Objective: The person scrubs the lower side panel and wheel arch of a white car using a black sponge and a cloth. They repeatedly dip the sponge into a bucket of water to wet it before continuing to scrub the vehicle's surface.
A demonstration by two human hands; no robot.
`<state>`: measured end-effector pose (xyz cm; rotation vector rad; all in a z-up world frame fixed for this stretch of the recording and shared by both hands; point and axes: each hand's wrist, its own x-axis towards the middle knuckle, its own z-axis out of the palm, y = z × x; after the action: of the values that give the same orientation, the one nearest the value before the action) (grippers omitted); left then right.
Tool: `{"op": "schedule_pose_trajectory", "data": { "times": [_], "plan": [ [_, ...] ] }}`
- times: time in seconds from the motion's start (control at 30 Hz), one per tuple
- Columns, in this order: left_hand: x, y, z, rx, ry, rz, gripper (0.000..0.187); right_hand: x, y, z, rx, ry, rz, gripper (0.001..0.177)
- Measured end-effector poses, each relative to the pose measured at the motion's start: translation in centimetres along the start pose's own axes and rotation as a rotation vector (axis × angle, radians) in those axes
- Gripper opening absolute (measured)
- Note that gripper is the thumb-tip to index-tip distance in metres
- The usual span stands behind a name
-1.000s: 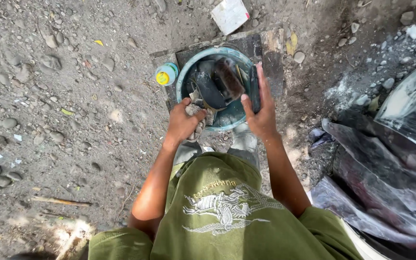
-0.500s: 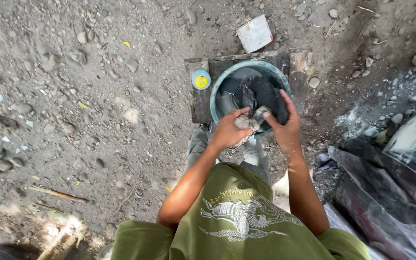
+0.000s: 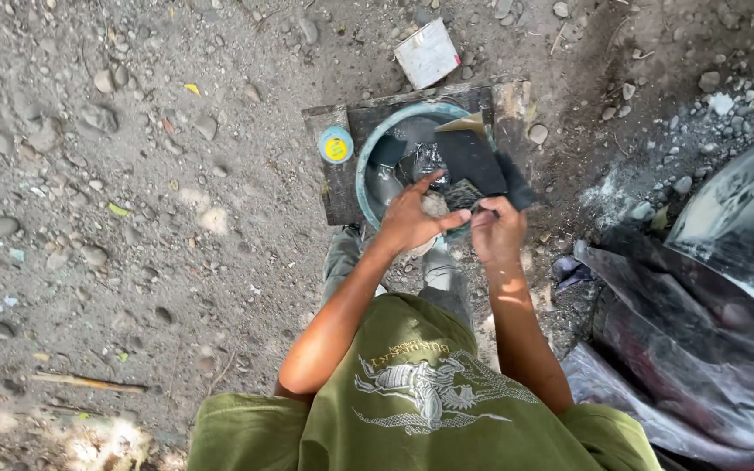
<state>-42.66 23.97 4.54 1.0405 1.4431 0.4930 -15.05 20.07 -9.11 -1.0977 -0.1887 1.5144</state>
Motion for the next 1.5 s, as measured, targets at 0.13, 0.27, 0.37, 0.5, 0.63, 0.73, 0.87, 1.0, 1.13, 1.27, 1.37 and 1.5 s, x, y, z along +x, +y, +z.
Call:
{"op": "schedule_pose_trajectory", "data": {
  "times": [0.13, 0.27, 0.37, 0.5, 0.63, 0.73, 0.87, 1.0, 1.13, 1.27, 1.37, 1.5],
  "plan": [
    [-0.1, 0.0, 0.5, 0.129, 0.051, -0.012, 0.078, -5.8, -3.6, 18.9, -0.187, -0.082, -0.045, 0.07],
    [-0.7, -0.1, -0.9, 0.366, 0.064, -0.064, 0.068, -5.9, -4.7, 18.5, -0.658, -0.078, -0.357, 0.067],
    [-0.7, -1.1, -2.0, 0.375, 0.2, 0.059, 0.083, -5.3, -6.0, 17.9, -0.732, -0.116, -0.369, 0.067],
    [-0.1, -3.7, -2.3, -0.349, 0.128, 0.058, 0.083, -4.8, -4.3, 13.5, -0.445, -0.03, -0.018, 0.071],
    [-1.1, -3.8, -3.1, -0.932, -0.005, -0.21, 0.05, -6.1, -4.7, 18.3, -0.64, -0.181, 0.054, 0.074],
    [-3.4, -3.1, -4.5, -0.579, 0.301, -0.132, 0.027, -4.4, -4.3, 17.7, -0.946, -0.432, -0.005, 0.065],
    [-5.1, -2.0, -6.3, -0.024, 0.699, 0.198, 0.026, -1.7, -3.9, 19.2, -1.531, -0.798, -0.038, 0.073],
    [-5.2, -2.8, -6.9, 0.048, 0.805, 0.26, 0.028, 1.6, -3.1, 23.3, -1.892, -0.637, 0.311, 0.051],
    [-5.9, -3.3, -6.9, 0.026, 0.799, 0.259, 0.029, 9.4, 4.6, 16.0, -1.696, -0.593, -0.151, 0.044],
    [-6.7, -3.1, -7.7, -0.014, 0.735, 0.237, 0.028, 8.2, 5.0, 21.0, -2.17, -0.338, 0.421, 0.11],
    [-7.5, -3.0, -8.1, -0.059, 0.708, 0.196, 0.027, 7.8, 5.2, 19.1, -2.061, -0.163, 0.538, 0.106],
    [-6.6, -4.2, -7.9, -0.073, 0.688, 0.157, 0.027, 6.1, 3.1, 16.7, -1.571, -0.289, 0.288, 0.07]
  ]
}}
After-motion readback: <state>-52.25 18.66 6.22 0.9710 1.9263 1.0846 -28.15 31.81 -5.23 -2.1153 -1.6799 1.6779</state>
